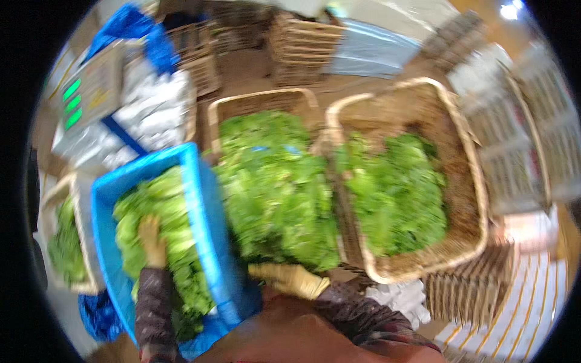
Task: The person repeatedly picks up heads of lettuce from a woven basket, trims the base with a knife, and places the trimmed heads into a blue bin. The person also removes outer leaves and places them into a separate basket. The process is repeated for multiple heads of lettuce.
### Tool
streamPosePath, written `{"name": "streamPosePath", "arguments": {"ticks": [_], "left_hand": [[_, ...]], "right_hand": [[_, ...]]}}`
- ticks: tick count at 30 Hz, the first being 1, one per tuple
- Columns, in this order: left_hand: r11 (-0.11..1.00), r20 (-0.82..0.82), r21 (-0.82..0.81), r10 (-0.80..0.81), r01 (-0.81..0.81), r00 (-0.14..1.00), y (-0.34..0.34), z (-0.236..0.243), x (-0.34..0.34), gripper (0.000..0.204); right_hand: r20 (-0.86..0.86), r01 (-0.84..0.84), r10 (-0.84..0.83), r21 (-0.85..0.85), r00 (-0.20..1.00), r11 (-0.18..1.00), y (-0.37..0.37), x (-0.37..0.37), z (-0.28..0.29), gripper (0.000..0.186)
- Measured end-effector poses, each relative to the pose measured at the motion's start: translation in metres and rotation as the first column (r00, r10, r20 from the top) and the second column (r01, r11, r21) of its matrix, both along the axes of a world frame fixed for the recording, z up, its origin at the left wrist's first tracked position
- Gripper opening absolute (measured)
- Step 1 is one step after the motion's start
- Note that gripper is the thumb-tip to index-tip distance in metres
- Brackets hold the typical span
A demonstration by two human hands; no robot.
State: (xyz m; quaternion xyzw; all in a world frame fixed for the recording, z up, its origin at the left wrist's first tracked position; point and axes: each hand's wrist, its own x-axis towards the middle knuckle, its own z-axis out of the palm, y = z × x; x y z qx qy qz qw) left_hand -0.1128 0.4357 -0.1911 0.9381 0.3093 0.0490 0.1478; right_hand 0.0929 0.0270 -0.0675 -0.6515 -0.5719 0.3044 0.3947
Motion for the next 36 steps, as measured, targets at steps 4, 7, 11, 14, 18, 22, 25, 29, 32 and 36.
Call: {"name": "streamPosePath", "arguments": {"ticks": [4,7,11,14,18,22,25,29,32,36], "left_hand": [[0.989,0.084,0.078,-0.131,0.124,0.988,-0.017,0.044,-0.005,0.053],[0.989,0.356,0.121,0.036,-0.084,0.934,-0.073,0.094,0.025,0.046],[0.994,0.637,-0.107,0.05,0.024,0.769,-0.223,0.118,0.165,0.043],[0.853,0.669,-0.216,-0.225,0.475,0.708,-0.343,0.113,0.324,0.041],[0.536,0.577,-0.474,-0.41,0.699,0.706,-0.466,0.078,0.539,0.048],[0.786,-0.395,-0.503,-0.58,0.361,0.712,-0.541,-0.004,0.629,0.041],[0.726,-0.394,-0.45,-0.684,0.52,0.614,-0.561,-0.056,0.613,0.024],[0.395,-0.251,-0.463,-0.917,0.794,0.31,-0.527,-0.035,0.528,0.024],[0.426,-0.093,-0.406,-0.899,0.808,0.427,-0.469,0.03,0.443,0.029],[0.709,-0.167,-0.544,-0.615,0.448,0.771,-0.392,0.088,0.357,0.028]], "right_hand": [[0.508,0.409,-0.139,-0.469,0.85,0.783,-0.178,0.061,0.022,0.046],[0.921,0.807,-0.324,0.02,0.214,0.59,-0.263,0.199,0.066,0.055],[0.635,0.837,-0.597,-0.535,0.489,0.116,-0.297,0.356,0.042,0.075],[0.67,0.812,-0.543,-0.583,0.506,0.037,-0.301,0.367,-0.038,0.091],[0.712,0.834,-0.505,-0.551,0.488,0.028,-0.328,0.331,-0.104,0.08],[0.613,0.815,-0.613,-0.573,0.499,0.09,-0.341,0.365,-0.084,0.077],[0.66,0.906,-0.667,-0.419,0.346,0.055,-0.318,0.413,-0.069,0.081],[0.537,0.761,-0.666,-0.645,0.517,0.071,-0.296,0.431,-0.082,0.092],[0.574,0.757,-0.623,-0.652,0.532,0.045,-0.301,0.423,-0.104,0.095],[0.631,0.84,-0.636,-0.54,0.443,0.049,-0.314,0.432,-0.121,0.084]]}}
